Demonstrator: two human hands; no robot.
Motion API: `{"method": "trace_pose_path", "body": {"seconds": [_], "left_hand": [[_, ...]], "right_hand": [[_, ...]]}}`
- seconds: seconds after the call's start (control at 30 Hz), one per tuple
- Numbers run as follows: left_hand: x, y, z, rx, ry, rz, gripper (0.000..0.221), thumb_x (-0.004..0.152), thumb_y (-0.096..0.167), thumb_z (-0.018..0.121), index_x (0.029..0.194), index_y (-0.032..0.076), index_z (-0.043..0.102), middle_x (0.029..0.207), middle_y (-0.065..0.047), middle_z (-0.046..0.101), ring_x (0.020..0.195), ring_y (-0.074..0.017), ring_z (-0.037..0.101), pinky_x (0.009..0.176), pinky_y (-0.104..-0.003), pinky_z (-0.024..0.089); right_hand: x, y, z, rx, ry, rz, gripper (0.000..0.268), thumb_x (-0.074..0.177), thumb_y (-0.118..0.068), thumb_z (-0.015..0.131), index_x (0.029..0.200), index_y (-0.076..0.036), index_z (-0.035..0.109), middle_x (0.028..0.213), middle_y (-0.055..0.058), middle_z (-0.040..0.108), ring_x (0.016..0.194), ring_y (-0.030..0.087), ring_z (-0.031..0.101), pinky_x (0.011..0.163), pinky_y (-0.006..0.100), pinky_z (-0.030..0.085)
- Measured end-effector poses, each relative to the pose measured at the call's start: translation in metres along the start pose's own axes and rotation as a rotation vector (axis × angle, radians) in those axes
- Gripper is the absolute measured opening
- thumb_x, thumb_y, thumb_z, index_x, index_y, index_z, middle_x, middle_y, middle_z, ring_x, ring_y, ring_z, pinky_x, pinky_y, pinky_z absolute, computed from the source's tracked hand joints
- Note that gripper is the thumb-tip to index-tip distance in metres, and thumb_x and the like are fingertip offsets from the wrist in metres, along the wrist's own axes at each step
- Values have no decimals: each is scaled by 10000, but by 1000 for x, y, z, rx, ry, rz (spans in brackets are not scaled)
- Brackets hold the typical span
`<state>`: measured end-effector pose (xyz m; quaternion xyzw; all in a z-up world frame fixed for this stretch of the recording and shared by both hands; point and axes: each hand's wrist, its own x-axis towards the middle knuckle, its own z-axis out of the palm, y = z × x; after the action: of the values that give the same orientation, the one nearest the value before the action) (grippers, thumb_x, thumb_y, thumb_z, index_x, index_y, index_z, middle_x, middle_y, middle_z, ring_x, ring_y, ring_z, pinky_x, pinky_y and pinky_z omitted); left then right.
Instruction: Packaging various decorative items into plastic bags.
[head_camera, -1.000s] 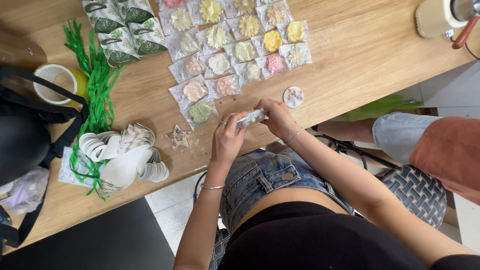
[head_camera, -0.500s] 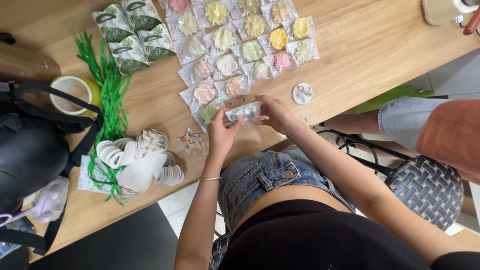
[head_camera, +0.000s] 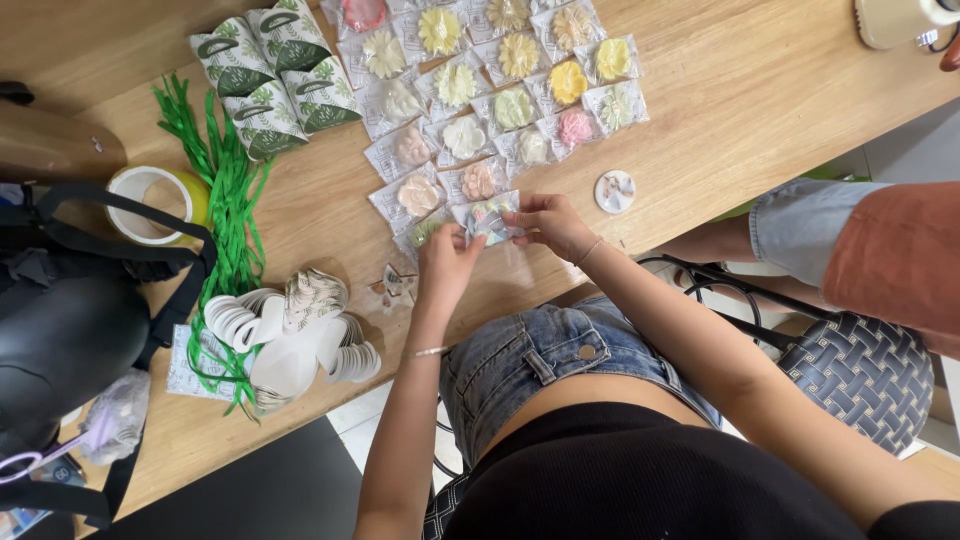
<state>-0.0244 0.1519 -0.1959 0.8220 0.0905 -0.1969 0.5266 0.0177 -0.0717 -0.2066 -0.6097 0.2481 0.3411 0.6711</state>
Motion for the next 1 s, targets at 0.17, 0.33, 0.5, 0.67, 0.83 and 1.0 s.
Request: {"method": "trace_pose_path", "body": {"seconds": [0.17, 0.33, 0.5, 0.67, 0.83, 1.0], "left_hand": [[-30, 10, -29, 225, -5, 56, 366, 938, 323, 732, 1100, -4, 703, 865, -161, 768, 778, -290, 758, 727, -389, 582], [-59, 19, -49, 229, 45, -7, 377, 923, 321, 721, 1154, 25, 688, 862, -171, 759, 818, -332, 746, 727, -428, 573], [-77, 18, -48, 319, 37, -54, 357, 919, 316, 704, 1161, 53, 698, 889, -164, 763, 821, -332, 742, 719, -440, 574], [-90, 19, -34, 379, -41, -88, 398, 961, 351, 680, 1223, 54, 650, 910, -172, 752, 842, -324, 749, 735, -437, 592], [-114, 16, -43, 383, 32, 42, 370, 951, 342, 705, 1153, 37, 652, 1003, -175, 749, 961, -357, 708, 786, -464, 561], [-132, -14, -83, -540, 311, 295, 261, 989, 178, 700, 1227, 72, 671, 1073, -32, 756, 956, -90, 708, 822, -262, 584]], "right_hand": [[12, 9, -1, -139, 108, -101, 284, 890, -82, 772, 1135, 44, 702, 957, 92, 751, 797, 155, 712, 679, 284, 621], [14, 14, 3, -217, 154, -215, 285, 861, -108, 814, 1058, 61, 697, 909, 93, 755, 787, 131, 732, 650, 255, 628], [4, -1, 15, -438, 314, -272, 410, 805, -140, 893, 1006, 48, 588, 831, 95, 695, 651, 142, 666, 484, 263, 530], [16, 22, -2, -536, 290, -449, 596, 787, -220, 909, 1148, 26, 505, 837, 123, 656, 681, 172, 648, 537, 293, 526], [5, 23, -14, -837, 323, -671, 614, 828, -305, 895, 1226, 7, 546, 1076, 187, 642, 913, 263, 646, 743, 375, 562], [-46, -7, 11, -728, 155, -457, 470, 894, -230, 764, 1251, -16, 547, 1123, 141, 681, 942, 192, 656, 710, 345, 556]]}}
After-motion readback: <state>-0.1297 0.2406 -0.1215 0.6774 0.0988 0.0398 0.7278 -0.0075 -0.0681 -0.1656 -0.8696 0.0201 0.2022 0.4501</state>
